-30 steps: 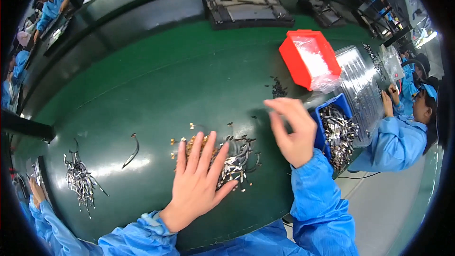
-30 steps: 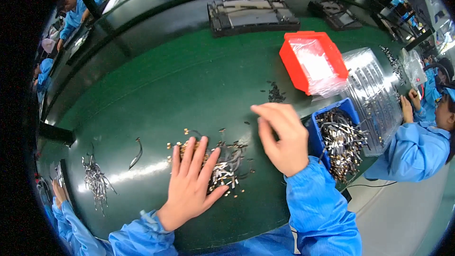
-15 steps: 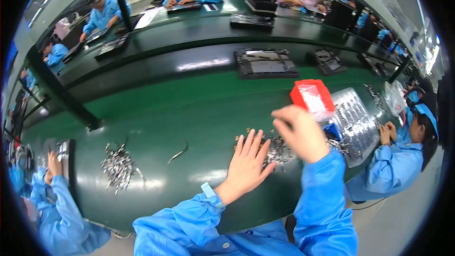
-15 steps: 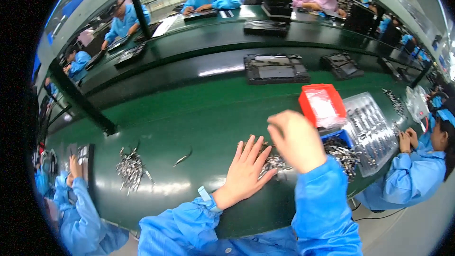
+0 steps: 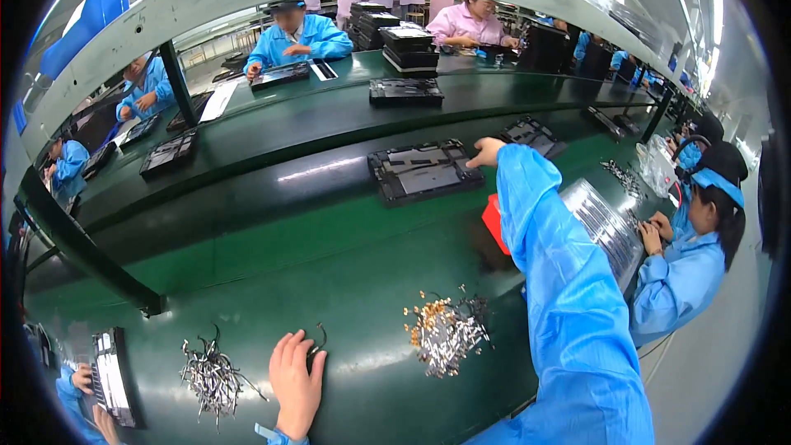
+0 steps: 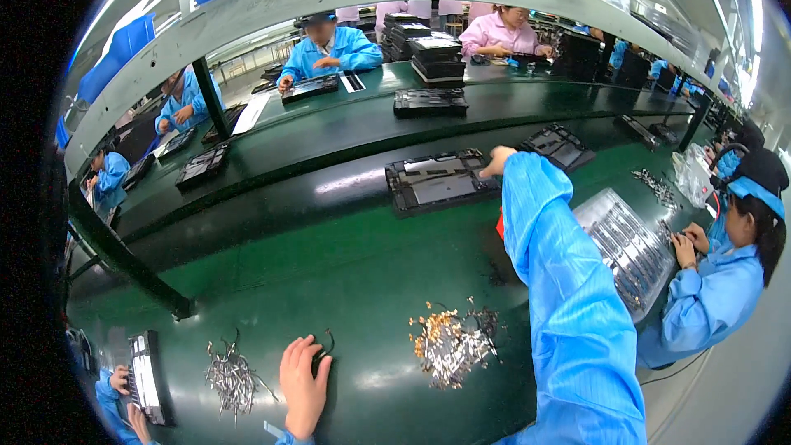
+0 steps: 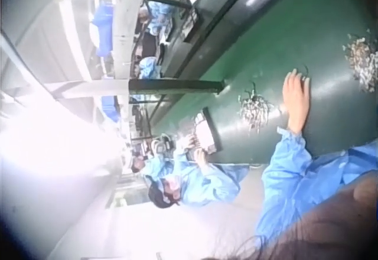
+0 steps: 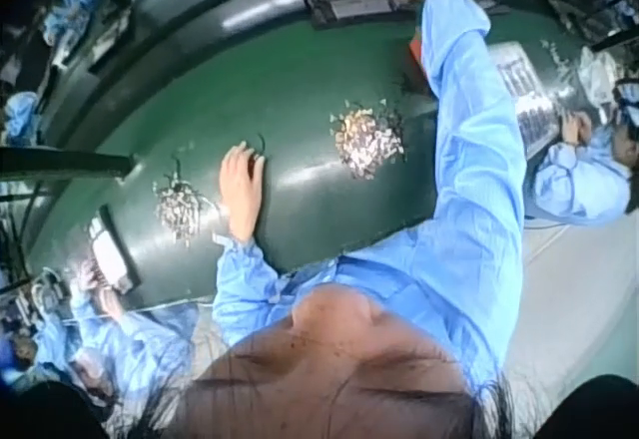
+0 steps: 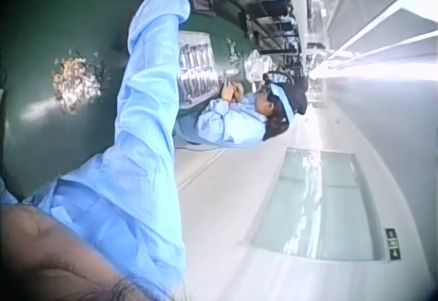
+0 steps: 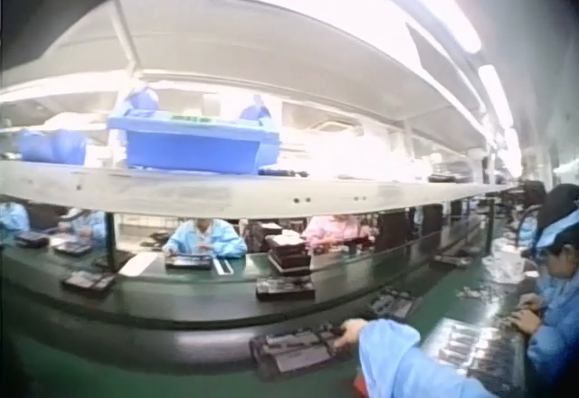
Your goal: The person installs internal ribbon cables into a tablet chassis by hand, connecting electronic components on an assembly line.
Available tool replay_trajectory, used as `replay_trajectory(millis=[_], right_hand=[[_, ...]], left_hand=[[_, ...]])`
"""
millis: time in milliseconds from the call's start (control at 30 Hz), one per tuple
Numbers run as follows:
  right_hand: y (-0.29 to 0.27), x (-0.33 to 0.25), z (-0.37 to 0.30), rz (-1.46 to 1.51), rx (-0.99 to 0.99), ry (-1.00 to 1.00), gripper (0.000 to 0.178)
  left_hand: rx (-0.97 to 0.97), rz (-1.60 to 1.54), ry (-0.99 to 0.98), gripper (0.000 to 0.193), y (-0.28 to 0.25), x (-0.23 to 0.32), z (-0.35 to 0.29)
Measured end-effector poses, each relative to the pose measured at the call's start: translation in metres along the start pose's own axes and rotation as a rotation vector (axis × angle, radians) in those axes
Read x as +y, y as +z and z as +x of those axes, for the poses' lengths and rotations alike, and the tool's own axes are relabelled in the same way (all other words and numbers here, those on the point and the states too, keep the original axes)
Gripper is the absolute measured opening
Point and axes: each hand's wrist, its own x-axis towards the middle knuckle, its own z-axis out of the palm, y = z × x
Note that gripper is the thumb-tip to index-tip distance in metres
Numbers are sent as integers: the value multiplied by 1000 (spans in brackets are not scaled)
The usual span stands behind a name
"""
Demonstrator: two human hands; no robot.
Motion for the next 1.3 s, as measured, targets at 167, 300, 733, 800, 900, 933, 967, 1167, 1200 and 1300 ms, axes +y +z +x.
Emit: replay_trajectory(millis=[167, 300, 733, 800, 900, 933, 967, 1167, 1200, 1300], right_hand=[[30, -24, 38, 146, -134, 266, 74], [32, -28, 45, 87, -137, 194, 71], [62, -100, 57, 200, -133, 135, 85], [77, -117, 61, 245, -125, 102, 84], [93, -95, 69, 356, -99, 34, 77], [94, -117, 65, 338, -104, -6, 77], [92, -133, 54, 321, -109, -34, 77], [105, -160, 27, 678, 111, 34, 67], [103, -173, 18, 799, 211, 90, 58], [85, -139, 16, 941, 185, -84, 49]], left_hand=[[11, -84, -97, 16, -5, -11, 0], [-1, -135, -108, 11, -2, -13, 5], [157, -1118, -376, 16, 15, -14, 25], [236, -1347, -530, 16, 12, 5, 64], [308, -1393, -483, 10, 59, -3, 134], [296, -1396, -558, 9, 80, -25, 150], [314, -1444, -641, 8, 82, -26, 164], [220, -1183, -566, 9, 104, -34, 197], [200, -1242, -623, 9, 88, -32, 191], [-56, -1450, -618, 10, 38, 3, 165]])
